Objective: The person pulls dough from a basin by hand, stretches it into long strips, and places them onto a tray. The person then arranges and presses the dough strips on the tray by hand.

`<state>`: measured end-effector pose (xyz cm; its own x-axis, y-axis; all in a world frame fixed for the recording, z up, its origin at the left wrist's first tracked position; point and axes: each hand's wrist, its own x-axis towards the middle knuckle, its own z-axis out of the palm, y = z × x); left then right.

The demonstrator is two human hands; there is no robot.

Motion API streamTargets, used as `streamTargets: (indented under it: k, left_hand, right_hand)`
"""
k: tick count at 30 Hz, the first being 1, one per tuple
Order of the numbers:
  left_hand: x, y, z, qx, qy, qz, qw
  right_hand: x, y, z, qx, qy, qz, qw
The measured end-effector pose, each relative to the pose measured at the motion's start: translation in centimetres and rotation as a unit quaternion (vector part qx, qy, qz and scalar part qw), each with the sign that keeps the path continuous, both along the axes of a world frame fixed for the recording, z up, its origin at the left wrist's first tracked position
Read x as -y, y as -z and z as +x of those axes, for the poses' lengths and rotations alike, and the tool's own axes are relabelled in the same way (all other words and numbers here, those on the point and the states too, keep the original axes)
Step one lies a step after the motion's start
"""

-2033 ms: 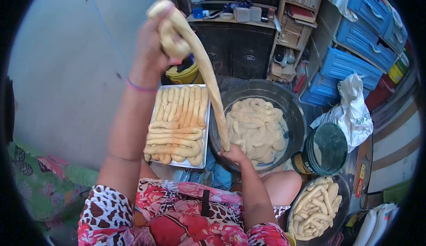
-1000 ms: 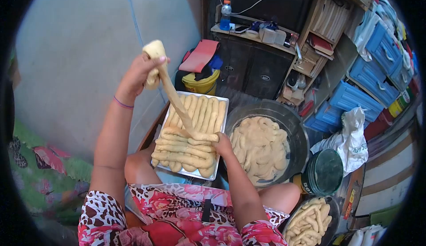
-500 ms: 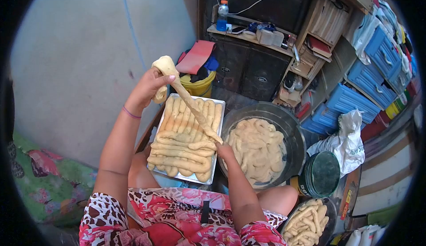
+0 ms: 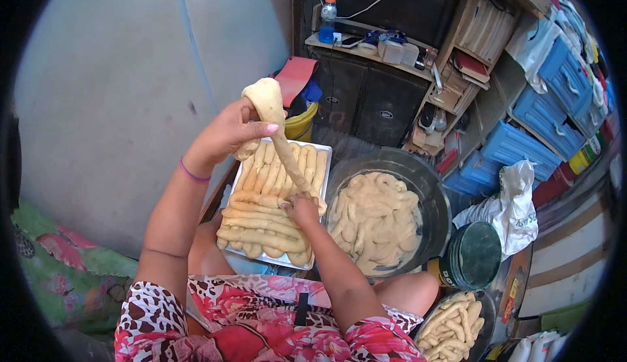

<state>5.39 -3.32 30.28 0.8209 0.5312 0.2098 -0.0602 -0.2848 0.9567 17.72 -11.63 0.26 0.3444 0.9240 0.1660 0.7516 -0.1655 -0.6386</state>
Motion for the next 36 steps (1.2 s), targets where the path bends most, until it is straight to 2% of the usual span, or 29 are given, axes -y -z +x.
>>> streamTargets:
  k: [2,4,5,7,8,10,11,12,14,16,17,18,21,23,24,26,27,29,30,31,32,34,35,36]
  left_hand:
    - [-0.1,-0.2,0.3,-0.034,0.015,0.031,0.999]
    - [-0.5,0.0,0.4,-0.040,0.014,0.023,0.999]
    - [-0.8,0.3,0.5,-0.047,0.010,0.013,0.999]
    - [-2.1,1.6,0.3,-0.050,0.000,-0.008,0.999]
    - [-2.8,2.5,0.2,-0.054,-0.010,-0.028,0.998]
    - [-4.1,4.1,-0.4,-0.055,-0.020,-0.023,0.998]
    - [-4.7,5.0,-1.0,-0.041,-0.032,-0.025,0.998]
    - [-5.2,5.7,-1.8,-0.026,-0.046,-0.025,0.998]
    - [-6.0,7.2,-4.2,-0.047,-0.073,-0.024,0.996]
    - [-7.0,9.7,-6.3,-0.060,-0.223,-0.009,0.973]
    - [-7.9,11.0,-7.4,-0.059,-0.223,-0.012,0.973]
    - [-8.9,12.6,-8.5,-0.085,-0.272,-0.026,0.958]
    - [-12.2,18.4,-11.2,-0.102,-0.368,-0.019,0.924]
    - [-12.3,20.2,-12.1,-0.087,-0.439,0.001,0.894]
    - [-12.1,21.0,-12.5,-0.085,-0.440,-0.002,0.894]
    - [-11.8,23.0,-13.2,-0.198,-0.476,0.125,0.848]
    - [-11.2,23.7,-13.3,-0.225,-0.481,0.152,0.834]
    - [-9.0,23.4,-13.4,-0.223,-0.469,0.105,0.848]
    - [-8.5,23.3,-13.4,-0.223,-0.456,0.061,0.859]
    - [-8.8,23.6,-13.5,-0.243,-0.462,0.087,0.849]
    - [-8.7,24.0,-13.4,-0.244,-0.464,0.080,0.847]
    - [-7.5,22.0,-12.3,-0.277,-0.465,0.137,0.829]
    - [-7.5,22.6,-11.9,-0.256,-0.457,0.159,0.837]
    - [-7.3,22.3,-11.4,-0.284,-0.440,0.163,0.836]
  right_hand:
    - [-0.3,-1.0,0.4,0.038,0.000,-0.038,0.999]
    - [-0.6,-1.6,1.6,-0.049,0.002,-0.150,0.988]
    - [-0.4,-1.6,2.1,-0.047,0.002,-0.149,0.988]
    - [0.3,-0.3,3.1,0.061,0.141,0.024,0.988]
    - [0.6,0.3,3.5,0.061,0.144,0.022,0.987]
    - [0.5,2.4,4.8,0.034,0.215,0.037,0.975]
    - [-0.1,6.0,6.7,-0.037,0.167,0.004,0.985]
    - [0.5,6.0,7.3,-0.036,0.167,0.004,0.985]
    - [1.2,5.0,8.2,-0.173,0.090,-0.011,0.981]
    - [1.7,4.0,7.8,-0.135,0.076,-0.005,0.988]
    - [1.6,4.6,8.0,-0.121,0.044,0.017,0.992]
    - [1.7,5.1,8.0,-0.106,0.013,0.038,0.994]
    - [1.6,3.6,7.5,-0.112,0.002,0.004,0.994]
    - [1.3,3.1,7.2,-0.107,-0.011,-0.002,0.994]
    - [1.1,2.9,6.8,-0.081,-0.017,-0.015,0.996]
    - [0.7,2.4,6.5,-0.051,-0.023,-0.031,0.998]
    - [0.4,2.2,6.5,-0.023,-0.019,-0.072,0.997]
    - [-0.1,1.3,6.1,0.009,-0.015,-0.115,0.993]
    - [-0.2,0.2,5.2,0.091,0.005,-0.112,0.990]
    - [-0.4,-0.9,4.3,0.172,0.022,-0.109,0.979]
    - [-0.7,-1.9,3.1,0.174,0.017,-0.113,0.978]
    - [-2.4,-3.0,0.6,0.098,-0.033,0.027,0.994]
    - [-3.6,-2.7,-0.9,0.037,-0.092,0.051,0.994]
    - [-4.7,-2.3,-2.7,-0.026,-0.147,0.076,0.986]
